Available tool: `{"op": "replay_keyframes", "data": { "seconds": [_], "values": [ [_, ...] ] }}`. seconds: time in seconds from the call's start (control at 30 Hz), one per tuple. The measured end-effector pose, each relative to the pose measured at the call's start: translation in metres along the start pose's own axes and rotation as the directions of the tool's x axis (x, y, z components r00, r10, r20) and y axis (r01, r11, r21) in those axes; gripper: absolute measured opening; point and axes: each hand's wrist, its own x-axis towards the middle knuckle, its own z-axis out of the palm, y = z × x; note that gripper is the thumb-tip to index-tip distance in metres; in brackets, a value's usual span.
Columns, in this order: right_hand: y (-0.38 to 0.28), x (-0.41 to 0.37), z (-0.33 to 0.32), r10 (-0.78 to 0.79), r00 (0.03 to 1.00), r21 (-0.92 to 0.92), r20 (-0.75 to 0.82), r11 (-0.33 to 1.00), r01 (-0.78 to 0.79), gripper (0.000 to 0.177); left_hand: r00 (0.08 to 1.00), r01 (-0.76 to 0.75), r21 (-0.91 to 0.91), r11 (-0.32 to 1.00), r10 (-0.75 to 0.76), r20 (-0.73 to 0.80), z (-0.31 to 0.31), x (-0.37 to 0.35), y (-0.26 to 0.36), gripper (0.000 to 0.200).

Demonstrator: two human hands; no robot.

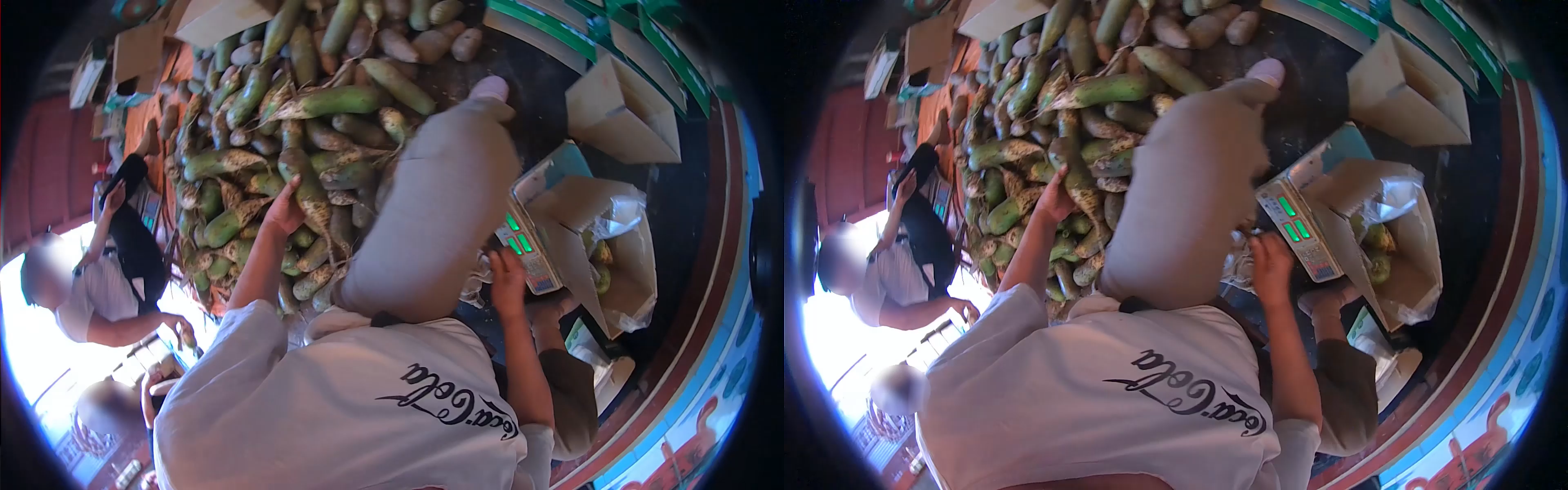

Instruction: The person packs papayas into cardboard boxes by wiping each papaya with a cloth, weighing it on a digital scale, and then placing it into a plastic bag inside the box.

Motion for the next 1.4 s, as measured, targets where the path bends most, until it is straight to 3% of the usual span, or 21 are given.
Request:
{"op": "replay_keyframes", "data": {
  "seconds": [0.13, 0.2, 0.3, 0.37, 0.43, 0.5, 0.53, 0.57, 0.63, 0.7, 0.8, 0.83, 0.87, 0.9, 0.97, 1.03, 1.13, 1.23, 1.3, 1.33, 1.4],
  "values": [
    [0.050, -0.003, 0.077, -0.108, 0.987, -0.053, 0.115, 0.992, 0.115, 0.016, 1.000, -0.009, 0.072, 0.997, 0.008, 0.007, -0.008, 0.006, 0.014, 0.051],
    [0.081, 0.003, 0.114, 0.027, 0.951, -0.248, 0.309, 0.967, 0.053, 0.019, 1.000, -0.019, 0.142, 0.990, 0.016, 0.020, 0.002, 0.002, 0.027, 0.047],
    [0.072, 0.006, 0.103, 0.048, 0.878, -0.263, 0.477, 0.961, 0.090, 0.022, 0.991, -0.132, 0.283, 0.950, 0.119, 0.061, -0.012, 0.002, 0.057, 0.045],
    [0.108, -0.006, 0.092, -0.030, 0.970, -0.503, 0.239, 0.851, 0.151, 0.026, 0.973, -0.224, 0.289, 0.931, 0.232, 0.005, 0.007, -0.017, 0.077, 0.045],
    [0.125, -0.024, 0.076, -0.168, 0.985, -0.763, -0.034, 0.641, 0.083, 0.027, 0.949, -0.314, 0.336, 0.888, 0.284, 0.136, 0.028, -0.041, 0.105, 0.049],
    [0.158, -0.051, 0.082, -0.044, 0.999, -0.804, 0.017, 0.593, 0.040, 0.024, 0.881, -0.462, 0.456, 0.761, 0.453, 0.136, 0.061, -0.071, 0.128, 0.055],
    [0.171, -0.057, 0.085, 0.017, 0.999, -0.823, 0.046, 0.568, 0.028, 0.022, 0.881, -0.467, 0.464, 0.753, 0.441, 0.173, 0.066, -0.085, 0.144, 0.062],
    [0.176, -0.055, 0.085, 0.193, 0.972, -0.787, 0.138, 0.617, -0.011, 0.020, 0.880, -0.473, 0.472, 0.744, 0.428, 0.207, 0.072, -0.101, 0.161, 0.068],
    [0.183, -0.051, 0.085, 0.489, 0.804, -0.719, 0.338, 0.685, -0.115, 0.017, 0.843, -0.534, 0.503, 0.679, 0.469, 0.263, 0.116, -0.137, 0.169, 0.074],
    [0.185, -0.051, 0.077, 0.319, 0.887, -0.586, 0.333, 0.808, -0.071, 0.017, 0.840, -0.533, 0.453, 0.715, 0.379, 0.390, 0.172, -0.158, 0.159, 0.080],
    [0.130, -0.037, 0.032, 0.077, 0.959, -0.377, 0.274, 0.926, 0.033, 0.016, 0.868, -0.483, 0.549, 0.682, 0.293, 0.400, 0.219, -0.166, 0.139, 0.080],
    [0.102, -0.030, 0.012, -0.003, 0.970, -0.302, 0.245, 0.950, 0.079, 0.016, 0.866, -0.500, 0.567, 0.654, 0.372, 0.335, 0.233, -0.163, 0.120, 0.077],
    [0.086, -0.026, -0.002, 0.027, 0.966, -0.110, 0.257, 0.994, 0.001, 0.015, 0.913, -0.374, 0.579, 0.724, 0.179, 0.365, 0.249, -0.152, 0.107, 0.076],
    [0.074, -0.023, -0.014, 0.052, 0.959, 0.087, 0.279, 0.993, -0.079, 0.014, 0.936, -0.222, 0.587, 0.779, 0.002, 0.351, 0.259, -0.141, 0.091, 0.076],
    [0.036, -0.020, -0.043, 0.077, 0.958, 0.403, 0.275, 0.896, -0.187, 0.012, 0.916, -0.172, 0.667, 0.725, -0.131, 0.379, 0.304, -0.121, 0.040, 0.076],
    [-0.012, -0.030, -0.066, 0.114, 0.968, 0.636, 0.225, 0.735, -0.235, 0.013, 0.866, 0.022, 0.685, 0.728, -0.357, 0.351, 0.308, -0.087, 0.007, 0.074],
    [-0.056, -0.033, -0.065, 0.175, 0.980, 0.812, -0.098, 0.583, -0.023, 0.014, 0.900, 0.073, 0.746, 0.662, -0.366, 0.237, 0.303, -0.060, -0.046, 0.079],
    [-0.066, -0.011, -0.038, -0.103, 0.917, 0.442, -0.386, 0.852, 0.282, 0.020, 0.861, 0.176, 0.755, 0.632, -0.471, 0.193, 0.296, -0.058, -0.077, 0.076],
    [-0.068, 0.005, -0.018, -0.329, 0.879, 0.054, -0.345, 0.928, 0.368, 0.031, 0.868, -0.042, 0.849, 0.527, -0.401, 0.291, 0.294, -0.065, -0.088, 0.072],
    [-0.063, 0.018, -0.016, -0.364, 0.855, 0.027, -0.369, 0.915, 0.402, 0.038, 0.889, -0.015, 0.854, 0.520, -0.384, 0.249, 0.300, -0.074, -0.091, 0.071],
    [-0.066, 0.031, -0.007, -0.204, 0.879, 0.300, -0.431, 0.886, 0.353, 0.037, 0.886, -0.064, 0.842, 0.536, -0.358, 0.296, 0.297, -0.072, -0.085, 0.071]
  ]
}}
